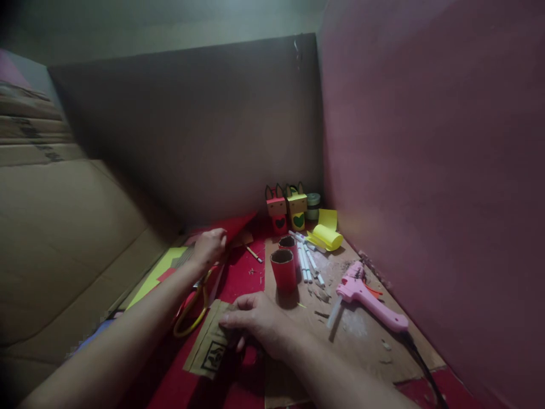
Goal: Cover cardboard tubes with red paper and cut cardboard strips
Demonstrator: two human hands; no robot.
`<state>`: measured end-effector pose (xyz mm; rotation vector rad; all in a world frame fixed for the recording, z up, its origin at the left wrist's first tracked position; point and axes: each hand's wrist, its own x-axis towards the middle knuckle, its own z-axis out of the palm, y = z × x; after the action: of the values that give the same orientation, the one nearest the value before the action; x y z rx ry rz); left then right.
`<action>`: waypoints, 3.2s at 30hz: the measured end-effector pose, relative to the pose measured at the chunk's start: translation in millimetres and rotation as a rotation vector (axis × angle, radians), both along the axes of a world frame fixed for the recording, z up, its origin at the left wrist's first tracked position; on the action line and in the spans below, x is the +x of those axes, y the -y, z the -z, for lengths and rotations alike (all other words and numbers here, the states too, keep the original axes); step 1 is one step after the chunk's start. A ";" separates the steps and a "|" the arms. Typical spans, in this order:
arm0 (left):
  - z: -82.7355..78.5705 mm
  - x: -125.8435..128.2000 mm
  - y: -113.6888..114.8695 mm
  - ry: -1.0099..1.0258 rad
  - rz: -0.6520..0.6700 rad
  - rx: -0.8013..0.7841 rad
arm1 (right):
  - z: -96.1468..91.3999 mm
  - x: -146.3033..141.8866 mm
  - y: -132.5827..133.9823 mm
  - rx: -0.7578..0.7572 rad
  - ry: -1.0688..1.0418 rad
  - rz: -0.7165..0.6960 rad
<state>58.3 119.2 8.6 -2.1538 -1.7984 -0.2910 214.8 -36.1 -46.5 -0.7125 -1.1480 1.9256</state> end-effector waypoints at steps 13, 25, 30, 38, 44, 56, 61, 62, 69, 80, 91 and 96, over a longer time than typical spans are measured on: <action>-18.3 -8.6 -6.8 0.214 0.091 0.082 | -8.8 -1.0 9.5 0.141 0.214 0.115; -58.0 -10.2 -18.0 0.188 0.010 0.380 | -5.0 -1.8 9.3 0.598 0.383 0.307; -107.0 -12.6 -26.2 0.157 -0.052 0.463 | -10.6 1.2 11.9 0.559 0.396 0.298; -90.2 -33.6 64.1 -0.165 0.140 0.363 | -18.3 8.4 9.0 0.386 0.262 0.177; -12.2 -56.0 143.2 -0.402 0.246 0.056 | -12.3 9.4 8.6 0.514 0.369 0.208; 35.5 -47.9 161.3 -0.273 0.325 -0.076 | -16.3 8.2 14.4 0.400 0.364 0.348; 38.3 -56.0 159.0 -0.211 0.300 -0.057 | -6.5 10.2 11.1 0.346 0.287 0.309; 38.7 -57.0 158.5 -0.196 0.292 -0.050 | -4.7 10.6 10.7 0.331 0.275 0.301; 39.5 -53.8 159.4 -0.149 0.320 -0.019 | 1.4 10.2 11.1 0.160 0.177 0.270; 49.8 -43.7 159.8 -0.258 0.455 0.055 | -5.2 8.8 6.5 0.057 -0.046 0.311; 52.7 -42.7 159.7 -0.275 0.542 0.110 | -5.4 6.1 4.1 0.075 -0.123 0.340; 53.2 -41.5 161.0 -0.264 0.558 0.141 | 0.4 8.5 1.1 0.073 -0.061 0.390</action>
<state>16.8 -41.8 -44.6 -2.4166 -0.9851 -0.2348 223.3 -37.2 -46.9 -0.7693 -0.9547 1.5599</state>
